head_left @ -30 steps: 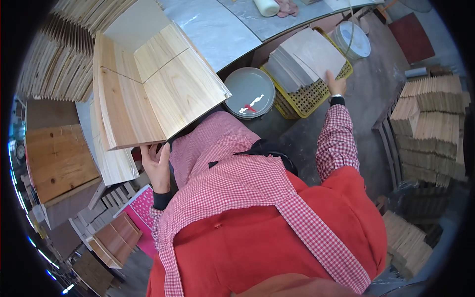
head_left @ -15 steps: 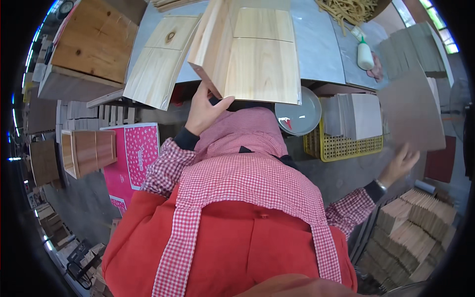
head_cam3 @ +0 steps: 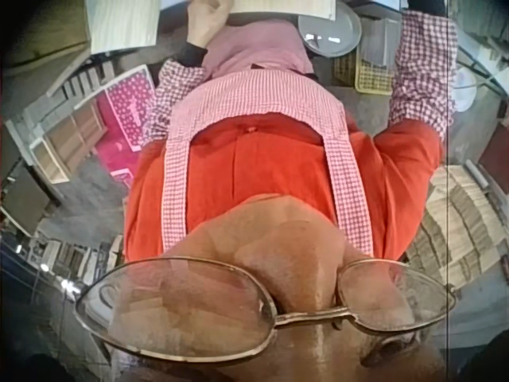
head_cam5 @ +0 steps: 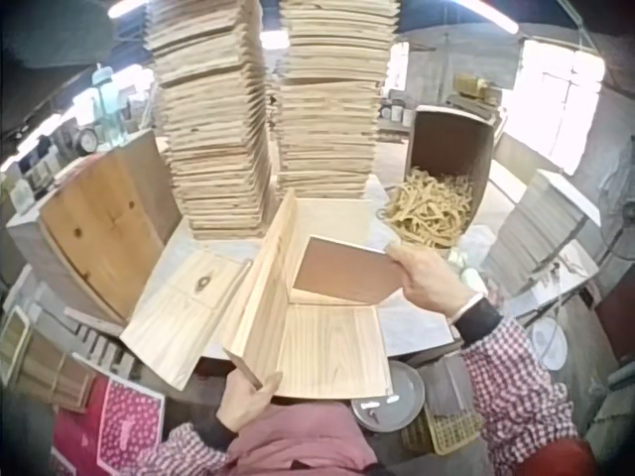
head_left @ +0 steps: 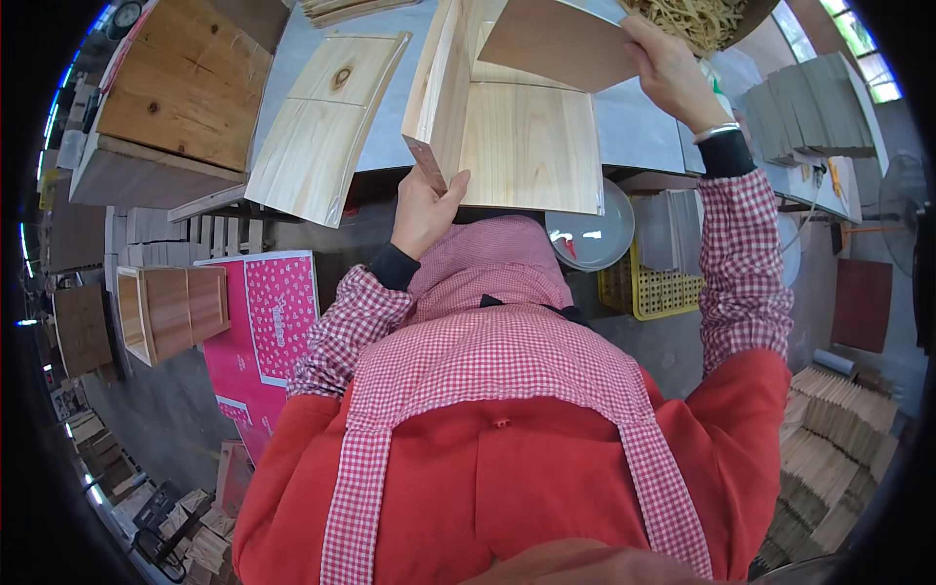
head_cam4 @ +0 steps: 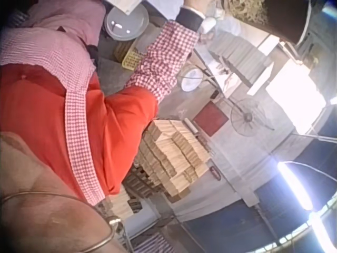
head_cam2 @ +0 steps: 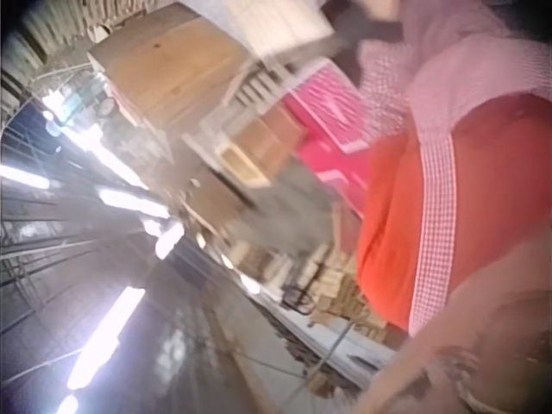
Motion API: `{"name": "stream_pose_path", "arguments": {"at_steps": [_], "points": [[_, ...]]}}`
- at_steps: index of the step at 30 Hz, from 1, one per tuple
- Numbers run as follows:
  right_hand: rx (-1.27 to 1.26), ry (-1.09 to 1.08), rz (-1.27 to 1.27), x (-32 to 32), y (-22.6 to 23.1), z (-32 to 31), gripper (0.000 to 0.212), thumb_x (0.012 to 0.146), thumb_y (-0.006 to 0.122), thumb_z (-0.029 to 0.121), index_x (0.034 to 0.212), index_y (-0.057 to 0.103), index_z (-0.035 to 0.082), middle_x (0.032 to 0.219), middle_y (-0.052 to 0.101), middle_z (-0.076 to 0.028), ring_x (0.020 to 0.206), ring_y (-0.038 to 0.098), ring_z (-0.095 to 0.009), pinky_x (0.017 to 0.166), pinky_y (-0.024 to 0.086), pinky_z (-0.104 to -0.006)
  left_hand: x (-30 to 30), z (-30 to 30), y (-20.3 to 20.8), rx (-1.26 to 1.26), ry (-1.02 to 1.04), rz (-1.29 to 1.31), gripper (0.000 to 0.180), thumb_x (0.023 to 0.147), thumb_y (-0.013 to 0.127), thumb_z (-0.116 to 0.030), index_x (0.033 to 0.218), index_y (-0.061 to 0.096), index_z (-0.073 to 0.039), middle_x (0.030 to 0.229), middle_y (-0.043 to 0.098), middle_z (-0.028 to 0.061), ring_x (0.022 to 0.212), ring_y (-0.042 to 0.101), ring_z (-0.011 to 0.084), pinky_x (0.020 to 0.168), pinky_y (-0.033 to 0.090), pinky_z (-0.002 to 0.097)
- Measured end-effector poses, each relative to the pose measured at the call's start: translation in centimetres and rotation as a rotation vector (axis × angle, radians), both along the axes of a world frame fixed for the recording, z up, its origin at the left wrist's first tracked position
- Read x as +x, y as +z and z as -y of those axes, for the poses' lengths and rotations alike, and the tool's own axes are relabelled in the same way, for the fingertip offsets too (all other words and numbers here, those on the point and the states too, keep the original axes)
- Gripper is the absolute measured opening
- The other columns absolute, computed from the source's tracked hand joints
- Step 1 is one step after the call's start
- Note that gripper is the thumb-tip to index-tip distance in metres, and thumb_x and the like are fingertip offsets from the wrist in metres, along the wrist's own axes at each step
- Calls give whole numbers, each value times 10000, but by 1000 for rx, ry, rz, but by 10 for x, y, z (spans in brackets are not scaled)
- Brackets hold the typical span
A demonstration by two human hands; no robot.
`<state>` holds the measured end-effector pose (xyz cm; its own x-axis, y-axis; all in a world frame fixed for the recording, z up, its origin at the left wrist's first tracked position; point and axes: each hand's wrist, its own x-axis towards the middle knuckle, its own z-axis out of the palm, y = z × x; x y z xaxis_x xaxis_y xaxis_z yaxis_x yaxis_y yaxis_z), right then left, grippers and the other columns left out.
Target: The person is assembling and gluing wooden panels to form small crates or boxes in a workshop environment.
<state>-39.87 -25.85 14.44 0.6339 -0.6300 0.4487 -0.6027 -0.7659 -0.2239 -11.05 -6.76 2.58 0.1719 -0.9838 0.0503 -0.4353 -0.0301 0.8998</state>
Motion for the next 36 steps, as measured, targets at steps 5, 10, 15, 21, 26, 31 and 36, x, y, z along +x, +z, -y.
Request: {"name": "stream_pose_path", "arguments": {"at_steps": [5,10,15,21,26,31,36], "points": [[3,-13,-26,11,1,5,167,887,586,164,1008,560,54,850,617,-197,801,599,-397,681,478,-437,0,1,-2,14,-13,13,306,838,670,-157,1003,577,84,846,683,187,783,682,254,697,514,331],[31,-9,-132,15,13,7,177,741,516,27,913,554,4,813,595,-226,826,591,-404,716,466,-456,-2,1,-1,-15,-6,-4,281,842,662,-135,1009,584,76,855,685,178,787,679,241,695,511,325],[15,28,-132,22,18,6,149,746,496,12,890,534,4,778,593,-225,792,595,-406,670,464,-453,-2,0,-1,-12,-13,-24,259,843,659,-124,1003,603,72,856,686,172,784,678,232,692,510,319],[26,33,-132,26,15,12,125,760,522,40,881,532,10,762,598,-214,773,603,-398,659,466,-455,-2,-2,-5,-46,-11,-45,242,843,658,-124,977,623,74,830,687,166,758,675,228,679,509,312],[-5,38,-180,39,21,12,105,792,557,85,863,529,13,745,600,-203,752,609,-388,642,465,-456,-4,0,0,-52,3,-41,231,839,658,-121,951,627,78,803,683,167,731,671,221,654,505,314],[-144,-169,-193,35,-2,10,191,840,611,227,924,568,61,771,626,-173,745,620,-368,637,483,-436,-17,-8,-6,-103,7,-17,207,824,658,-119,849,623,83,705,653,170,633,648,239,577,485,332],[-198,-213,-169,30,-7,13,305,832,649,383,926,599,97,735,649,-125,697,636,-326,598,497,-417,-21,-9,-14,-165,-1,-3,223,809,655,-122,726,596,77,599,602,168,517,596,261,493,444,355]]}}
